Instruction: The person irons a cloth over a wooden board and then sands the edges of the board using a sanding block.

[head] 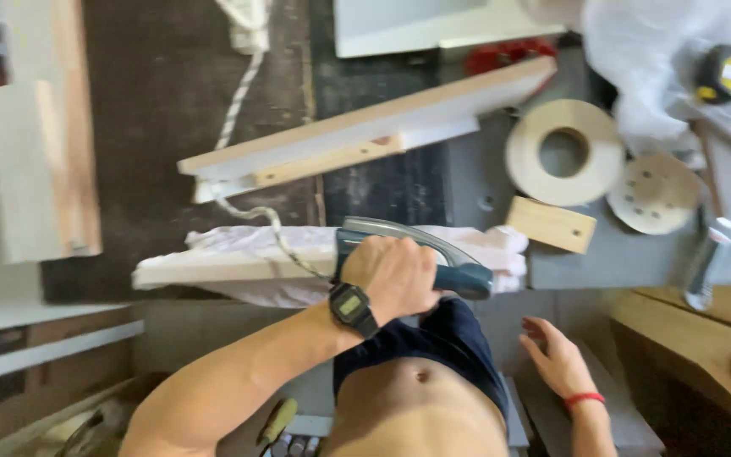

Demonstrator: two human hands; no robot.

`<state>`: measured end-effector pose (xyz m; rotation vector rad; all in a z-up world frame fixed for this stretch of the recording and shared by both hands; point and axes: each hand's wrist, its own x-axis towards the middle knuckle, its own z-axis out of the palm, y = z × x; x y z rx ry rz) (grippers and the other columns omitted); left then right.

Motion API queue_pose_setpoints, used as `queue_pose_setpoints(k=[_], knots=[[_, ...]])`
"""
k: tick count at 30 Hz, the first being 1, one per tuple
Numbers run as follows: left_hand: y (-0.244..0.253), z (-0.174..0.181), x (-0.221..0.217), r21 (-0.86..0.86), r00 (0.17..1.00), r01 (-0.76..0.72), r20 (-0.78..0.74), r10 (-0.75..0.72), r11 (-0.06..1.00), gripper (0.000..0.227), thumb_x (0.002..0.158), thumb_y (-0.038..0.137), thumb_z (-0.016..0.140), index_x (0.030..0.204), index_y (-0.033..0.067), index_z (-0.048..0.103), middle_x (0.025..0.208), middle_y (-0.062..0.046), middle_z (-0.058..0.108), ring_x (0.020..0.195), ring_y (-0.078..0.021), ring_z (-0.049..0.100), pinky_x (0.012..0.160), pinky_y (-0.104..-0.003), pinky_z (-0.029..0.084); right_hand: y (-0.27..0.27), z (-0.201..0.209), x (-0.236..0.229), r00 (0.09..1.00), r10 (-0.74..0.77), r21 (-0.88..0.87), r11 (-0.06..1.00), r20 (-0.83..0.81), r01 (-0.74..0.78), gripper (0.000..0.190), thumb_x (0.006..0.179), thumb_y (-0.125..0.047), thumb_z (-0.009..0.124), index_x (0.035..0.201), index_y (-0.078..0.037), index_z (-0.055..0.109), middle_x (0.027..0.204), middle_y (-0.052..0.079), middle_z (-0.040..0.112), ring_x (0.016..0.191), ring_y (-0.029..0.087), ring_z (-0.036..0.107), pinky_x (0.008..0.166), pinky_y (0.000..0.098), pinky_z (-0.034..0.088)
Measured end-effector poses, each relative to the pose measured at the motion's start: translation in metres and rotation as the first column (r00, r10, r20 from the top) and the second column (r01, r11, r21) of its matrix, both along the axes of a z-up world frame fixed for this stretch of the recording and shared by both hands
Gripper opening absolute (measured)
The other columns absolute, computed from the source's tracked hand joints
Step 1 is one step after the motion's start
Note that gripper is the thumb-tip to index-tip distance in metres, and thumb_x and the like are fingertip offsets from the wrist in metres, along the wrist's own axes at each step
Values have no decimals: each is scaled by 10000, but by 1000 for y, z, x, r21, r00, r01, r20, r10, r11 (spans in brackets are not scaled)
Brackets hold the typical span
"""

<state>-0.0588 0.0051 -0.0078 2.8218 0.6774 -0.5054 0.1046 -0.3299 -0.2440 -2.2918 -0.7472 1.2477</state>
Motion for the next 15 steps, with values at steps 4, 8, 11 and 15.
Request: queue_pose_setpoints(k=[4,8,11,15], knots=[[17,-20,-42,-40,998,-47,30,48,998,431,882,532,714,650,177,634,576,-4,610,487,-205,568,470,-415,433,8,-20,-3,1000,3,-50,999,-12,-4,462,943,-253,702,1385,-118,697,1334,52,794,1195,198,760,1093,342,544],[47,-39,-97,-23,988,-118,92,120,993,732,891,799,682,570,190,430,504,48,411,443,-132,355,488,-369,332,35,-10,-14,998,2,-84,996,-68,-8,442,947,-220,704,1371,-94,708,1330,80,801,1191,217,768,1084,358,547],[69,-37,-143,7,988,-96,119,95,995,533,947,474,705,584,227,402,494,98,319,433,-81,267,416,-286,250,45,-5,-21,997,25,-190,981,-73,-39,478,956,-239,681,1409,-88,688,1379,115,769,1245,272,738,1116,406,543],[99,-31,-200,34,985,-160,69,157,987,507,894,461,726,591,233,390,484,108,312,419,-78,276,402,-274,256,29,-41,-23,998,62,-189,980,-21,-65,423,911,-283,737,1318,-173,767,1193,89,853,1082,253,797,996,369,558]])
